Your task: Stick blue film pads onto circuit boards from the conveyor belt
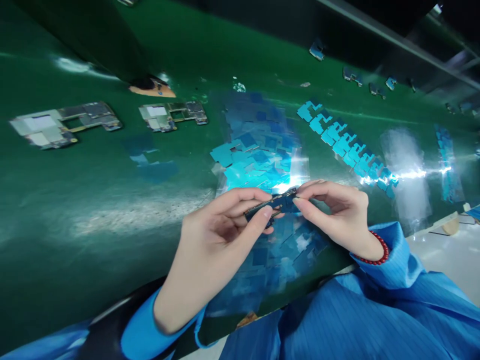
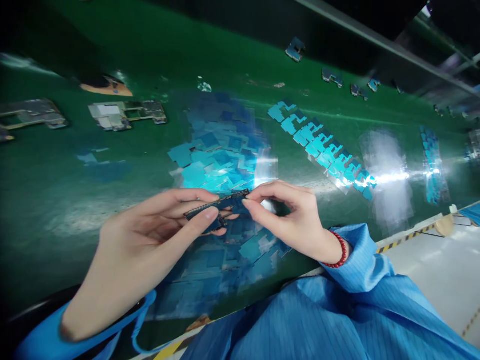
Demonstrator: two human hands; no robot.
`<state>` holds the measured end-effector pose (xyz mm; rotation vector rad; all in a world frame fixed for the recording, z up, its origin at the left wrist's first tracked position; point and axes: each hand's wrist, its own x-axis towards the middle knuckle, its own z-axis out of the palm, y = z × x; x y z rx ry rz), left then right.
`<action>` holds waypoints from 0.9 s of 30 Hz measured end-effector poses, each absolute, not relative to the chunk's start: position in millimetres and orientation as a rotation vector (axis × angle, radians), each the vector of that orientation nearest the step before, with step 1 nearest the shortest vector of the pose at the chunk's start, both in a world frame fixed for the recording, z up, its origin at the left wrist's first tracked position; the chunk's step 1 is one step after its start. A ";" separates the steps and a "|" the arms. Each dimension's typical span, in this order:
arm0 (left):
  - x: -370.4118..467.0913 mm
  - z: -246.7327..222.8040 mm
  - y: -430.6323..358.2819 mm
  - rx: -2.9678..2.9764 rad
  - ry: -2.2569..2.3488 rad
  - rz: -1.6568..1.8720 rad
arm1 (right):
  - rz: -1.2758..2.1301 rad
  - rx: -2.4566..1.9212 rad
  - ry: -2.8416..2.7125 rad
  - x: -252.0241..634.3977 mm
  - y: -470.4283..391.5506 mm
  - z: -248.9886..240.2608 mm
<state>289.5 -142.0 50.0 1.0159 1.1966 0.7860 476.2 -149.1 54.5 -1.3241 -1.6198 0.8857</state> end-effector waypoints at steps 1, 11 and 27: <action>289.7 49.7 -141.6 1.003 1.195 0.789 | 0.818 -1.308 -1.669 476.7 -148.7 54.0; 293.9 47.8 -139.4 0.967 1.168 0.887 | 0.330 -1.196 -1.955 482.5 -144.4 45.9; 292.5 34.5 -130.9 0.768 1.017 0.857 | 1.706 -1.357 -1.212 486.2 -135.1 39.7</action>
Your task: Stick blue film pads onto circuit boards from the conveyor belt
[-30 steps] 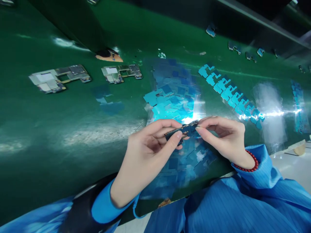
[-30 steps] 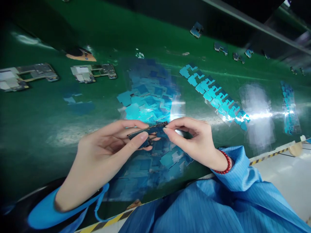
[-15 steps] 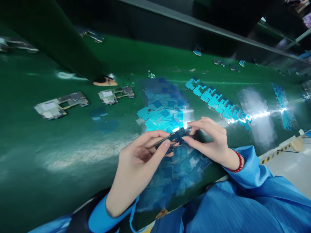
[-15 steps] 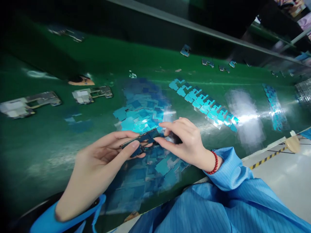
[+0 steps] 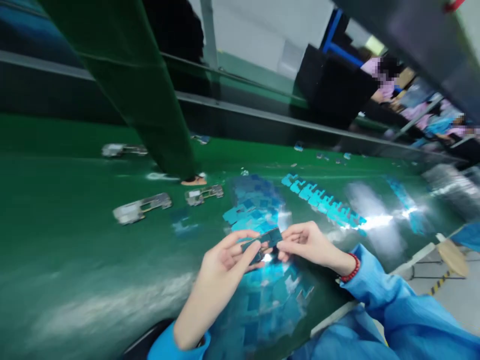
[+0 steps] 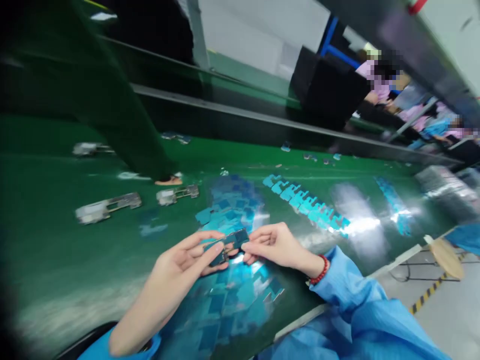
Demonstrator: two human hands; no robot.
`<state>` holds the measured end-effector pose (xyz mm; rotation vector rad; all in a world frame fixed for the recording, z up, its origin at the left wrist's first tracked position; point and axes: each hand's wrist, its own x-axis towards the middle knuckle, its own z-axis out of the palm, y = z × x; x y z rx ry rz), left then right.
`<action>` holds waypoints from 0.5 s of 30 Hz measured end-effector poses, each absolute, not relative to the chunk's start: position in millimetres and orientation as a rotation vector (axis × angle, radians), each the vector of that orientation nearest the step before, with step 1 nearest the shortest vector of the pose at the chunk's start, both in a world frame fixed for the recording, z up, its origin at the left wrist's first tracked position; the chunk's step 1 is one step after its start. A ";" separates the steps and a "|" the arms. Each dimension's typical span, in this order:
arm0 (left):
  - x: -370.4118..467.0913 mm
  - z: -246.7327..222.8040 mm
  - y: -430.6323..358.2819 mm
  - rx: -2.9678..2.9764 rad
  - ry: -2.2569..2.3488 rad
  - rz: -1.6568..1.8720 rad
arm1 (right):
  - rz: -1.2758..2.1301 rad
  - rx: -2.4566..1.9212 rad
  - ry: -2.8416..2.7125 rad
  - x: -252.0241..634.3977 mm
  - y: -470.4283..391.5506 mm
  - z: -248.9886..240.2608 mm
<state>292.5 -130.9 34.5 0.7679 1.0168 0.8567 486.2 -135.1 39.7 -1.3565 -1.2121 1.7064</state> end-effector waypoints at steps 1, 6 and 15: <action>292.6 34.7 -130.0 0.764 1.011 0.863 | 1.693 -1.388 -1.226 488.7 -128.0 40.8; 288.7 37.9 -127.9 0.733 0.947 0.934 | 1.429 -1.520 -1.328 509.1 -48.1 49.9; 278.0 35.4 -111.8 0.646 0.989 1.135 | 0.880 -1.690 -1.612 498.9 74.0 54.7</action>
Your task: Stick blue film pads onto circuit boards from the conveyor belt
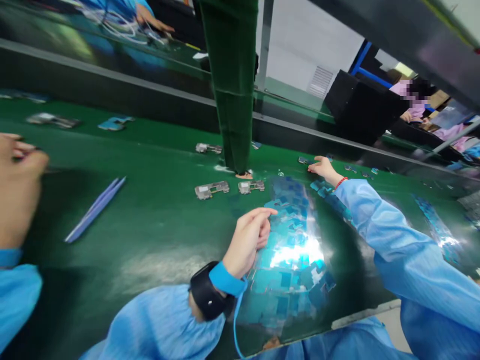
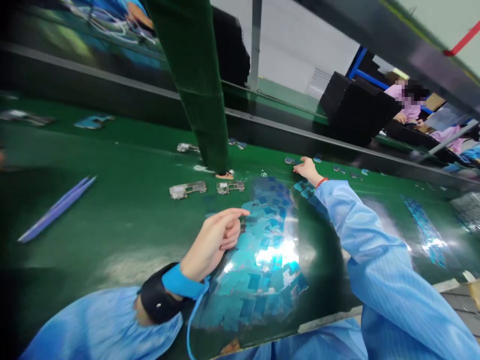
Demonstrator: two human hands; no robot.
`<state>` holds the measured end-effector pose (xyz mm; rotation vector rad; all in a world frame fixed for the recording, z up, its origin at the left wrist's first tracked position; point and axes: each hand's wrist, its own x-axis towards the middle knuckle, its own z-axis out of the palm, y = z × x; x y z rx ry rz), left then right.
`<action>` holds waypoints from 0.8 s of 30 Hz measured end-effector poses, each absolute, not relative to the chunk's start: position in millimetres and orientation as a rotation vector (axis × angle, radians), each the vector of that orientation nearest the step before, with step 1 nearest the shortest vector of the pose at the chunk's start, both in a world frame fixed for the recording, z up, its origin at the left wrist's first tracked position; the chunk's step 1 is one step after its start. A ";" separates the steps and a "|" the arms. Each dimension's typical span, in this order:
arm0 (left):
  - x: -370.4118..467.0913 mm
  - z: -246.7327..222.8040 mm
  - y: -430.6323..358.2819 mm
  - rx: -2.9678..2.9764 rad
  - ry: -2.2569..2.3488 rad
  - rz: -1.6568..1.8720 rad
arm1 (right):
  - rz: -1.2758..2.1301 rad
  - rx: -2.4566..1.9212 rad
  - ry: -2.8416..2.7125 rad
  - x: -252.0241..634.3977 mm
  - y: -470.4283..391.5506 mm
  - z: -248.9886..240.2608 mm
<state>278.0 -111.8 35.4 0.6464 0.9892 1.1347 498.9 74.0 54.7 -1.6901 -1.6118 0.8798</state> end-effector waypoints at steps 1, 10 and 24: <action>276.4 36.2 -110.5 0.613 0.996 1.151 | 0.828 -1.680 -1.667 498.1 65.2 53.8; 273.4 43.2 -110.4 0.533 1.037 1.151 | 0.686 -1.110 -2.576 496.9 -100.3 32.2; 276.8 41.5 -118.8 1.159 1.221 0.961 | 0.341 -1.077 -2.091 484.3 -123.2 26.9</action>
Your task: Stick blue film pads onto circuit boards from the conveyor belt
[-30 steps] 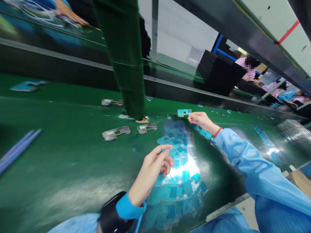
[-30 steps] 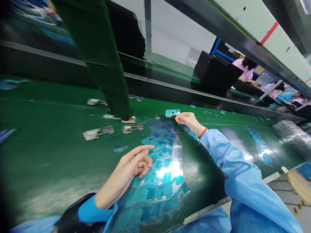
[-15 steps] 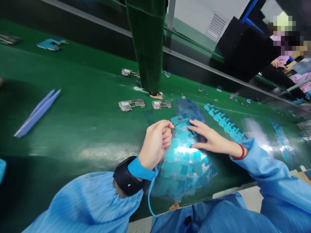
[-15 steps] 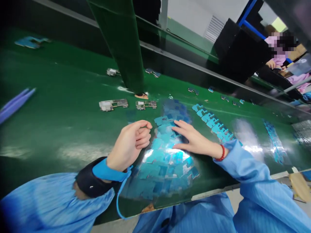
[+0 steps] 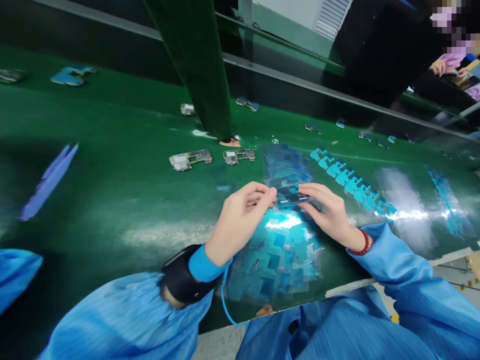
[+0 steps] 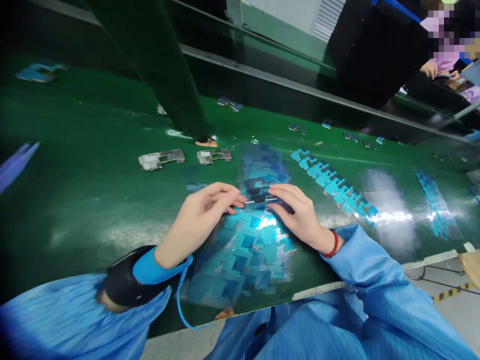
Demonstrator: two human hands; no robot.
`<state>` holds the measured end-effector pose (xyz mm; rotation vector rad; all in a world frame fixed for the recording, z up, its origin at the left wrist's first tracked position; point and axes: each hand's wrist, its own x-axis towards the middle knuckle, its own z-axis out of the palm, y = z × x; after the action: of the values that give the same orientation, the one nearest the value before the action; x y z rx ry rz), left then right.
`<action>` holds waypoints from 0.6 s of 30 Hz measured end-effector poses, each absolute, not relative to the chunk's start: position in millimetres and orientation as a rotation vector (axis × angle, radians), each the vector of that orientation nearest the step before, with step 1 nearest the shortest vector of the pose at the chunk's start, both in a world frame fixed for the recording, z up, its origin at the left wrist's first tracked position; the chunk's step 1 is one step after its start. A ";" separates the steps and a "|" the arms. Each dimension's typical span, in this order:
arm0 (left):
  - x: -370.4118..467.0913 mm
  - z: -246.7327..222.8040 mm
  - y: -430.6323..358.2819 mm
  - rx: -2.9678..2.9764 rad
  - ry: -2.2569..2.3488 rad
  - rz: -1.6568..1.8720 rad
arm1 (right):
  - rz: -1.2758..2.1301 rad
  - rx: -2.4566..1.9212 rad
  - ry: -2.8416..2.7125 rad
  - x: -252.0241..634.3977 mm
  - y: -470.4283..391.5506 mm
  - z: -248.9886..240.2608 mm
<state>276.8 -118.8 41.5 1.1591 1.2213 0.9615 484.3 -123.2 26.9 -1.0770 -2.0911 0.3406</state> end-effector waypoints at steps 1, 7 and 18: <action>277.0 41.4 -118.5 1.113 1.209 0.992 | 0.299 -1.068 -2.092 483.5 -124.3 26.4; 279.0 37.1 -117.2 0.937 1.113 1.057 | 0.335 -0.861 -2.300 479.6 -127.9 26.5; 279.9 35.0 -114.4 0.547 0.844 0.832 | 0.193 -0.969 -2.151 478.2 -119.5 22.5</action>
<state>279.9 -114.4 35.0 0.5468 0.8441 0.8316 478.2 -119.5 22.5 -0.9693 -2.1507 0.1926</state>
